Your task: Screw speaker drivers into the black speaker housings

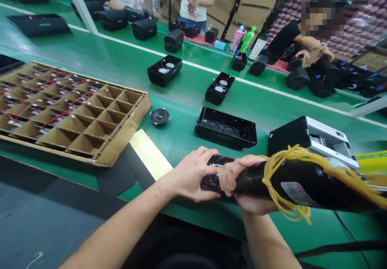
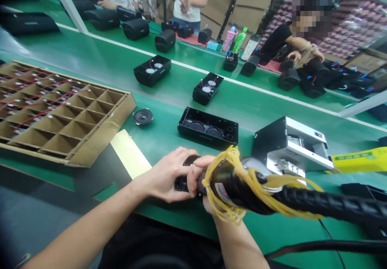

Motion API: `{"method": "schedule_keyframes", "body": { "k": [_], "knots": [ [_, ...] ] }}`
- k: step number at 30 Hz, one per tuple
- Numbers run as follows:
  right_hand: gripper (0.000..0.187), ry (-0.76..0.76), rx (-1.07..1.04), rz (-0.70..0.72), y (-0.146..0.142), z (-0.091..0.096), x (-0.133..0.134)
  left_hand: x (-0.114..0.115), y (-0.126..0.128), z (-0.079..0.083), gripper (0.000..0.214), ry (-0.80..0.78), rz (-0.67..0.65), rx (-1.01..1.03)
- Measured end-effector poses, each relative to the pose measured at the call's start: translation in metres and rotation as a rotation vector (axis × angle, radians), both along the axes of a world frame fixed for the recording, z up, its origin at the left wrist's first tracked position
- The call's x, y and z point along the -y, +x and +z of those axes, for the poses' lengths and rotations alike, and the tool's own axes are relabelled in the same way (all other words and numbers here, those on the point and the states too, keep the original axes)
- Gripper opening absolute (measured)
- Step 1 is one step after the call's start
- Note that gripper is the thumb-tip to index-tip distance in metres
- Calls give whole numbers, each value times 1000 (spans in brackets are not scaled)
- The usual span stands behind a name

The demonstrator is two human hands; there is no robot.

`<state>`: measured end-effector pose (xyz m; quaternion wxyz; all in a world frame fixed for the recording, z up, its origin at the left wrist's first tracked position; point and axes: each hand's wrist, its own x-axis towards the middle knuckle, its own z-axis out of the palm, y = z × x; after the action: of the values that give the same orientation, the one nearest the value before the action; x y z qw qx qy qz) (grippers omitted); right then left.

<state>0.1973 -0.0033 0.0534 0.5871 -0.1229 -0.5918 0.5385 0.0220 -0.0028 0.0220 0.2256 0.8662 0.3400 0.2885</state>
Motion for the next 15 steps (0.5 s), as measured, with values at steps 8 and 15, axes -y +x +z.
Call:
{"method": "schedule_keyframes", "body": {
  "k": [8, 15],
  "knots": [
    [29, -151, 6, 31, 3, -3, 5, 1, 0, -8, 46, -24, 11, 2],
    [34, -312, 21, -51, 10, -13, 3, 7, -1, -14, 75, -21, 71, -103]
  ]
}}
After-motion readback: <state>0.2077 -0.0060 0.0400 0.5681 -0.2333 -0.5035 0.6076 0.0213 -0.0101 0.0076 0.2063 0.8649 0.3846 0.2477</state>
